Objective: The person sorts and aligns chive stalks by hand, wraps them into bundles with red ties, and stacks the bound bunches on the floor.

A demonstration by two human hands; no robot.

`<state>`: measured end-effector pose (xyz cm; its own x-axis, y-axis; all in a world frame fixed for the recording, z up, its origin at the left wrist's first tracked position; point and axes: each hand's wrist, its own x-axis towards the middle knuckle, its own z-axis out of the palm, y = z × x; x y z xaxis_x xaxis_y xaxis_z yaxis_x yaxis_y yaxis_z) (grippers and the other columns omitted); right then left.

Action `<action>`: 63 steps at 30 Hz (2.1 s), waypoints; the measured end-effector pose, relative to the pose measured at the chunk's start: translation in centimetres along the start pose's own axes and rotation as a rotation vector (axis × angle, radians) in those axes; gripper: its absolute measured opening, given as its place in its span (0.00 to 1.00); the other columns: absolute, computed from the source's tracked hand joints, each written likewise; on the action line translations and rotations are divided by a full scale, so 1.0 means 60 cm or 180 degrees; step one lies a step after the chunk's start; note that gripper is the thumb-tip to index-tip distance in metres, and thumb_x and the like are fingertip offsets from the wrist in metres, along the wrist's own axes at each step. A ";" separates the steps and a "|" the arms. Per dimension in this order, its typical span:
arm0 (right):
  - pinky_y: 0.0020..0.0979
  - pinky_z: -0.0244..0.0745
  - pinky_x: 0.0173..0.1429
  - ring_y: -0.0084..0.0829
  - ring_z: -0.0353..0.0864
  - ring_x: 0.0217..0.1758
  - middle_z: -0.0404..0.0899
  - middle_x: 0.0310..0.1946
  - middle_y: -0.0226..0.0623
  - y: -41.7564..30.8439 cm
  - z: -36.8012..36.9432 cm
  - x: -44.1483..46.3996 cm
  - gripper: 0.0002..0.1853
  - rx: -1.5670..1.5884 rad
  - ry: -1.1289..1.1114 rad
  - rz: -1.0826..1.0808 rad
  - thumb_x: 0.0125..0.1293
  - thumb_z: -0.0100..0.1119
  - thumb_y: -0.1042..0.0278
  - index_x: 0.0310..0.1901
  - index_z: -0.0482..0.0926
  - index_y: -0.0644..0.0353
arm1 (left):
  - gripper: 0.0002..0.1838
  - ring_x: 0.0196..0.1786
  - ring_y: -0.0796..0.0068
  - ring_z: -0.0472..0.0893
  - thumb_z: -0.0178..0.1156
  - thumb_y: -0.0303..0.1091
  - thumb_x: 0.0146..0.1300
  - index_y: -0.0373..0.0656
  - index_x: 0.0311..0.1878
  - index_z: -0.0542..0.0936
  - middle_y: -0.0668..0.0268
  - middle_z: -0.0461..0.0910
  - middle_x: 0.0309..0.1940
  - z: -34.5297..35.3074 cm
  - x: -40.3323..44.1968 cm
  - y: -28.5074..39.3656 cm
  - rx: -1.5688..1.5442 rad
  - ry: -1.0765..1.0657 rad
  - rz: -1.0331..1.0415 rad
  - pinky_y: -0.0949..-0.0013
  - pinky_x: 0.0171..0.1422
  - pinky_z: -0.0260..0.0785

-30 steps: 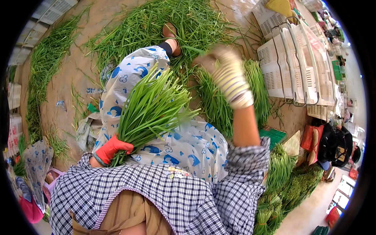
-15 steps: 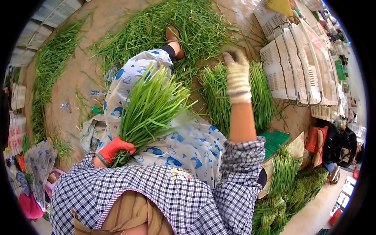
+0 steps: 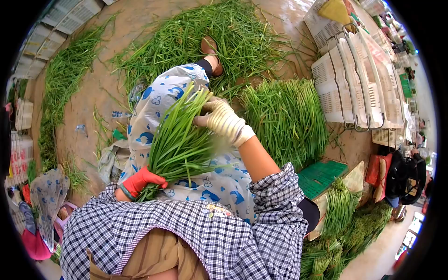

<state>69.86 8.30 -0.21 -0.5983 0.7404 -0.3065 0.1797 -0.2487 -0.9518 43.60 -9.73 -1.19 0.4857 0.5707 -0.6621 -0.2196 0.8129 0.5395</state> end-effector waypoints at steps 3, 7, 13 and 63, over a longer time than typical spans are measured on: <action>0.27 0.73 0.57 0.22 0.78 0.47 0.81 0.43 0.26 -0.019 0.004 -0.027 0.19 0.0641 0.0116 0.0311 0.56 0.66 0.76 0.51 0.81 0.62 | 0.23 0.33 0.71 0.83 0.66 0.20 0.53 0.34 0.54 0.77 0.59 0.83 0.34 -0.023 0.017 -0.023 0.0117 -0.0129 0.0085 0.70 0.39 0.76; 0.32 0.67 0.63 0.31 0.75 0.56 0.76 0.53 0.38 -0.020 -0.025 -0.043 0.16 -0.0176 -0.0239 -0.0032 0.53 0.69 0.72 0.45 0.83 0.65 | 0.21 0.34 0.71 0.83 0.67 0.20 0.52 0.34 0.53 0.78 0.59 0.83 0.33 -0.033 0.028 -0.027 0.0231 -0.0412 0.0110 0.69 0.39 0.77; 0.31 0.76 0.55 0.30 0.80 0.49 0.81 0.48 0.38 -0.051 -0.006 -0.061 0.16 0.0382 -0.0095 0.0220 0.53 0.64 0.76 0.45 0.83 0.63 | 0.33 0.33 0.69 0.81 0.68 0.19 0.48 0.34 0.62 0.72 0.56 0.82 0.38 -0.002 0.013 -0.005 0.0148 -0.0352 0.0139 0.67 0.37 0.76; 0.32 0.72 0.53 0.29 0.81 0.41 0.86 0.36 0.37 -0.096 -0.273 -0.068 0.14 0.0037 0.3132 -0.0868 0.67 0.62 0.59 0.40 0.85 0.62 | 0.29 0.22 0.70 0.76 0.66 0.27 0.47 0.32 0.55 0.74 0.59 0.78 0.24 0.010 0.022 0.007 0.0301 -0.0148 0.0545 0.69 0.27 0.67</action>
<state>84.08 16.92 6.28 0.2903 0.9562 0.0387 0.1226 0.0030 -0.9925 44.66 -8.73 -1.52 0.4871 0.6918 -0.5330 -0.2229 0.6886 0.6900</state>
